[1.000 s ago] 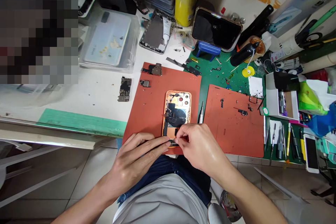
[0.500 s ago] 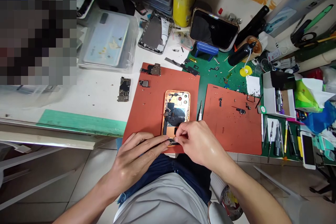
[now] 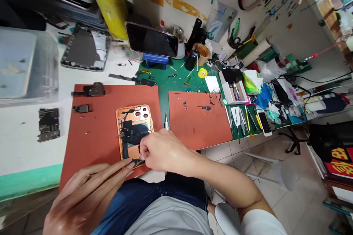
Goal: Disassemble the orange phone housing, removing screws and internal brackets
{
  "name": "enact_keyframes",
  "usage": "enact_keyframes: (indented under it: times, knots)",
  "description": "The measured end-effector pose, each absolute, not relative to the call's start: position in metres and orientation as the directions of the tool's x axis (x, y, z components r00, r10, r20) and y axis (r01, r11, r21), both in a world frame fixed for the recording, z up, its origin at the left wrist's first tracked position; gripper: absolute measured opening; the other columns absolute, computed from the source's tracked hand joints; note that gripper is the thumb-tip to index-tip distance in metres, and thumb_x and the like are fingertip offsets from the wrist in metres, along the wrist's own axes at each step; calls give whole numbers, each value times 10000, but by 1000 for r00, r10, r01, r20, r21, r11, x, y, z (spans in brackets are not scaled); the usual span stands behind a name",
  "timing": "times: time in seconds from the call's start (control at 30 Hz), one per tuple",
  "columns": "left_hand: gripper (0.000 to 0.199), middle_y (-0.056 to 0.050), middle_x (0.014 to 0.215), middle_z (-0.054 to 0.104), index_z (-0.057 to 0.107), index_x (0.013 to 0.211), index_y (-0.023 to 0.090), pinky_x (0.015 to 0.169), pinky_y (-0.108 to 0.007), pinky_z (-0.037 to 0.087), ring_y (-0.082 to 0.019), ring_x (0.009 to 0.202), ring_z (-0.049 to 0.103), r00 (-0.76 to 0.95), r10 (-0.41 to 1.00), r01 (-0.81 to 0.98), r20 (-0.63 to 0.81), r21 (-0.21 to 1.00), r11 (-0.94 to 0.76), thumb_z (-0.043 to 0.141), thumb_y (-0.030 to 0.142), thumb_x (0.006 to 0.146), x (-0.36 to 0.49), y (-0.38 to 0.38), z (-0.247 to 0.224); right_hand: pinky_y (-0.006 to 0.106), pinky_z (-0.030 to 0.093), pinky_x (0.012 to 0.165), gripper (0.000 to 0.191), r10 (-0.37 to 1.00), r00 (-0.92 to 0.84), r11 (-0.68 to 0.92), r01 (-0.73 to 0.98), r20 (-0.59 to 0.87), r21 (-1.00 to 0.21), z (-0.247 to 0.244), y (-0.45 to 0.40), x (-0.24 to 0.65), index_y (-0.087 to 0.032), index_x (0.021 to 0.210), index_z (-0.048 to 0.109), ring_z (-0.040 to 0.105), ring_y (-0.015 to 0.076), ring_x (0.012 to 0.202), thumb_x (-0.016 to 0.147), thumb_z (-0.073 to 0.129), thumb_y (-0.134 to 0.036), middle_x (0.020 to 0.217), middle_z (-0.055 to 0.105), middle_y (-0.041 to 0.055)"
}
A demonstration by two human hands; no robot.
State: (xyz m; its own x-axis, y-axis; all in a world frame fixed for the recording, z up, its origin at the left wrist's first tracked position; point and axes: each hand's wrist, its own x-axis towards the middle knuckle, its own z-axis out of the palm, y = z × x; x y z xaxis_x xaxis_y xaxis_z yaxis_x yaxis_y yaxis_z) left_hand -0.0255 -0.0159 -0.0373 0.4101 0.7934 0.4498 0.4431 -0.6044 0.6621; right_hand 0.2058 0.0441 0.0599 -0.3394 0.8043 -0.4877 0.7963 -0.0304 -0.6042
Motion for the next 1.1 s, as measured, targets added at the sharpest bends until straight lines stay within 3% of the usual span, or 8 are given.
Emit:
enact_keyframes:
  times: [0.1,0.47,0.57,0.73,0.9,1.1]
  knots:
    - [575,4,1365,774,588,1559,347,885,-385,556,-221,1066,698,499,744,451,443,601,-660,598,67,1058,-28,-15,-36,232,367,647,231,803,-338,-27,803,-490,-596,62,44,206,-187,816,746,640,124,708,828,641,19,805,774,2]
    - [404,-37,1302,797,708,1387,249,867,-382,569,-211,1006,672,506,737,500,449,543,-674,634,58,1039,-22,-15,-25,222,395,643,253,859,-329,-18,746,-392,-666,67,32,215,-193,792,747,584,100,647,895,624,3,738,724,-20]
    - [378,-44,1267,804,730,1316,242,850,-379,576,-207,986,675,458,752,478,474,582,-658,670,27,1011,-16,-16,-17,229,454,635,182,955,-159,-104,615,-252,-781,72,14,230,-216,881,778,605,98,596,995,648,-160,782,747,-19]
    - [375,-118,1300,748,702,1333,179,899,-387,608,-225,1093,710,383,789,446,481,651,-614,748,67,979,-14,-18,-10,252,445,525,234,987,134,-156,629,-92,-762,69,-26,250,-240,886,787,551,123,544,1022,688,-402,710,689,-10]
    - [322,-123,1281,707,690,1342,156,883,-368,593,-214,1083,686,388,818,517,424,635,-574,711,127,1023,-13,-21,-6,249,440,504,215,963,268,-207,657,-32,-725,54,-59,253,-249,910,781,518,125,556,1010,717,-428,712,678,-11]
    - [354,-119,1342,688,689,1366,198,860,-374,564,-206,1027,637,426,820,548,382,612,-570,724,139,1018,-10,-18,-3,249,412,496,230,971,240,-166,692,6,-702,41,-68,248,-241,877,768,465,114,522,1015,722,-419,643,611,-34]
